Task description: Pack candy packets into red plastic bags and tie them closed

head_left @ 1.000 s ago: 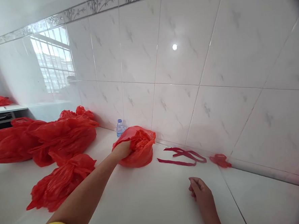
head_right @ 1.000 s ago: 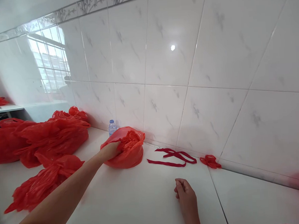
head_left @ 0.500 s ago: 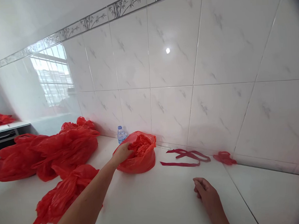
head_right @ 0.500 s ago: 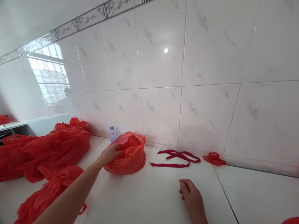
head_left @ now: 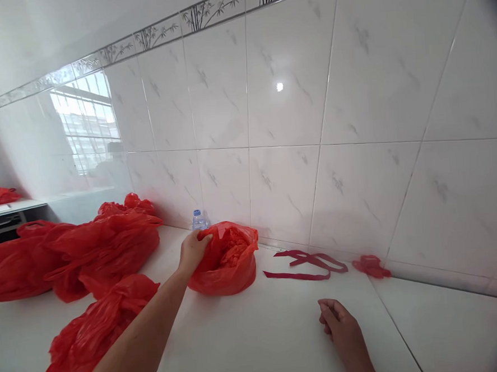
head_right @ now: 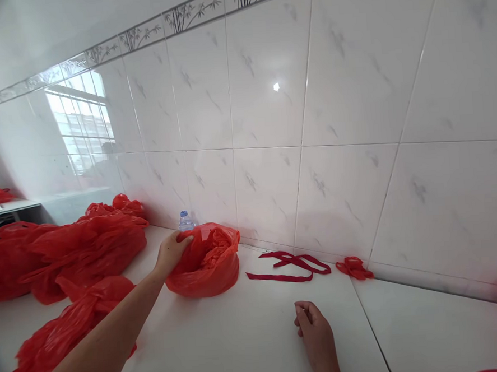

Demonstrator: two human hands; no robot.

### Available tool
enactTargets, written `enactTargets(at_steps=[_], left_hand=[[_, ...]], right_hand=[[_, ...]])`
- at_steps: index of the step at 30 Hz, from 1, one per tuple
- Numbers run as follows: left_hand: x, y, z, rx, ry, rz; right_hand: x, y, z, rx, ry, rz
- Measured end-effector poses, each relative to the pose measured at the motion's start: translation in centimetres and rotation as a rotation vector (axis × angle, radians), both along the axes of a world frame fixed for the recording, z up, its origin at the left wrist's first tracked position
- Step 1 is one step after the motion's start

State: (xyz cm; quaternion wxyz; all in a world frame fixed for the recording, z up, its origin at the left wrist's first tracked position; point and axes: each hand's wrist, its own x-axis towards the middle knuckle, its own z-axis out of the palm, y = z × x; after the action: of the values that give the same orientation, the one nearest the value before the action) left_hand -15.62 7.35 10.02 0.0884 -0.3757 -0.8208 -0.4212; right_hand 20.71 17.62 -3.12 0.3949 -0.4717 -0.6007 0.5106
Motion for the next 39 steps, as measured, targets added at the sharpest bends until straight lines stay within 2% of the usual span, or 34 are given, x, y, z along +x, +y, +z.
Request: enactTargets(at_steps=[9, 20, 23, 25, 28, 31, 33, 35, 37, 39], left_hand=[[0.8, -0.4, 1.9, 0.196, -0.038, 0.053], [3.8, -1.4, 4.8, 0.533, 0.058, 0.071], [5.7, -2.0, 5.0, 0.568, 0.158, -0.017], [7.7, -2.4, 4.6, 0.562, 0.326, -0.136], [11.6, -2.9, 2.8, 0.553, 0.694, -0.417], [15.9, -2.7, -0.7, 0.539, 0.899, -0.751], [18.2, -2.4, -3.7, 0.390, 0.890, -0.921], [19.8, -2.0, -6.9, 0.227, 0.818, -0.999], [20.8, -1.7, -9.6, 0.097, 0.707, -1.061], [21.1, -1.7, -11.4, 0.013, 0.579, -1.091]], right_hand=[[0.1, 0.2, -0.2, -0.007, -0.007, 0.004], [0.1, 0.0, 0.1, 0.011, -0.006, -0.011], [-0.1, -0.3, 0.2, 0.052, -0.056, 0.009], [-0.6, -0.8, 0.4, 0.104, -0.112, 0.038], [-1.5, -1.7, 0.6, 0.140, -0.146, 0.112], [-1.9, -2.7, 1.4, -0.021, -0.005, 0.303], [-1.8, -3.3, 2.3, -0.167, 0.156, 0.441], [-1.6, -3.8, 3.1, -0.242, 0.289, 0.522], [-1.5, -4.0, 3.7, -0.247, 0.345, 0.542], [-1.5, -3.9, 3.6, -0.244, 0.352, 0.539]])
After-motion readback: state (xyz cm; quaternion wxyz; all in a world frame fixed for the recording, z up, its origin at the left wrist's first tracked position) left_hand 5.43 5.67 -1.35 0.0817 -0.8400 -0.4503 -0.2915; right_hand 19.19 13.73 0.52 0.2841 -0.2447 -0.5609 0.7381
